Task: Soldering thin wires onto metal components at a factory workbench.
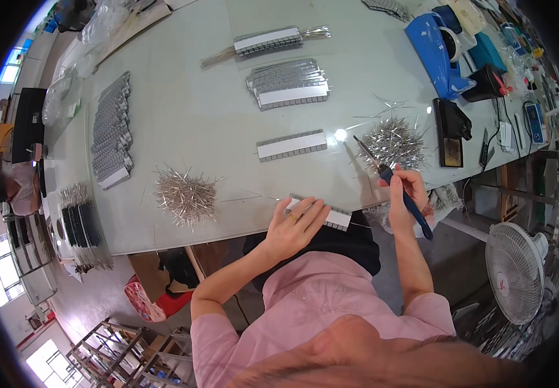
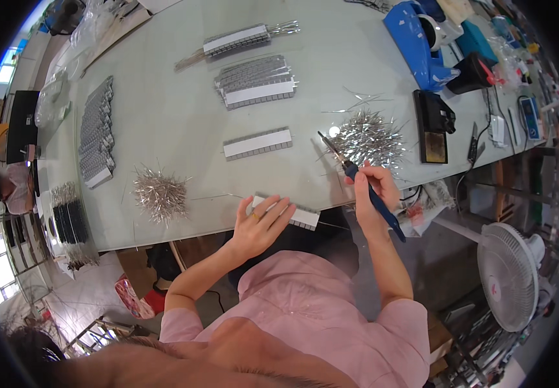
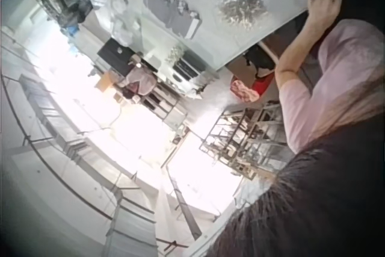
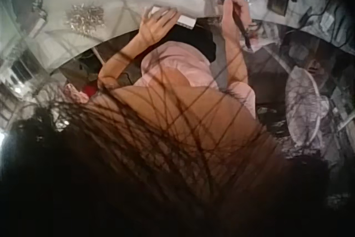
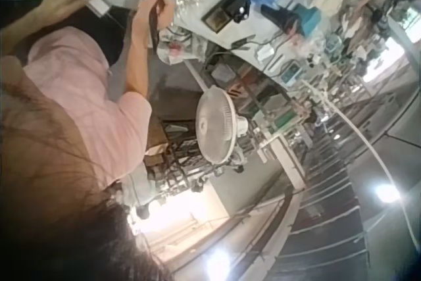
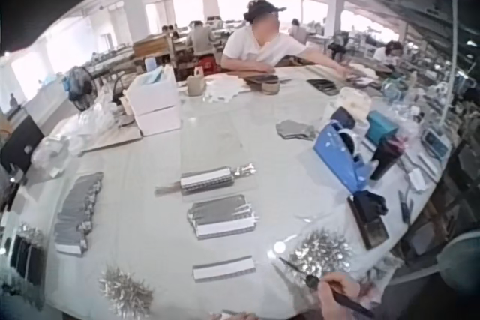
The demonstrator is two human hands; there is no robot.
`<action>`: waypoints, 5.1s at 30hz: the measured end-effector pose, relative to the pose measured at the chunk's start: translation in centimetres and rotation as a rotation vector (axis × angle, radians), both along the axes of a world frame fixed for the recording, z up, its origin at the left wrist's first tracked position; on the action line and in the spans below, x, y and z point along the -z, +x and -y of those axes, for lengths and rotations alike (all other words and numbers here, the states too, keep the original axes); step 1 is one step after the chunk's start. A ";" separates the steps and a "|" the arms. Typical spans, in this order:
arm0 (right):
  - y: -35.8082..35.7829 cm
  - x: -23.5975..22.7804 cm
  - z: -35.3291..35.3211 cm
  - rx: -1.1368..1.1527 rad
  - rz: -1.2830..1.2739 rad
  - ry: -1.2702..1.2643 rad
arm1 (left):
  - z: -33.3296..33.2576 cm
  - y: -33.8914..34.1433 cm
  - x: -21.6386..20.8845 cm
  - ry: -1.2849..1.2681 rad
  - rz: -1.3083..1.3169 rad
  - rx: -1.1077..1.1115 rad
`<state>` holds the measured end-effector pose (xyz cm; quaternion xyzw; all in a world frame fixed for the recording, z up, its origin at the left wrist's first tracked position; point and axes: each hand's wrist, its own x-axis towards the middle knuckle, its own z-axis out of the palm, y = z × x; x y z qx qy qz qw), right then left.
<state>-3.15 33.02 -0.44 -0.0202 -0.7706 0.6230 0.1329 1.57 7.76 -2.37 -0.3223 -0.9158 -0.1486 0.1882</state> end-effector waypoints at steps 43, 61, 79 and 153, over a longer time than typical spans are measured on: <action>-0.7 2.2 -0.7 0.120 -0.049 -0.189 | 0.7 -3.1 -2.9 -0.021 0.415 -0.261; 3.8 -2.3 -1.8 -0.130 0.041 0.179 | 0.8 -1.0 -2.0 -0.005 0.347 -0.208; 2.5 -2.3 -0.8 -0.200 0.115 0.155 | 1.0 -1.0 -1.2 -0.047 0.322 -0.223; 2.7 -2.8 2.8 -0.059 0.116 0.127 | -2.5 0.0 -2.2 -0.052 0.278 -0.336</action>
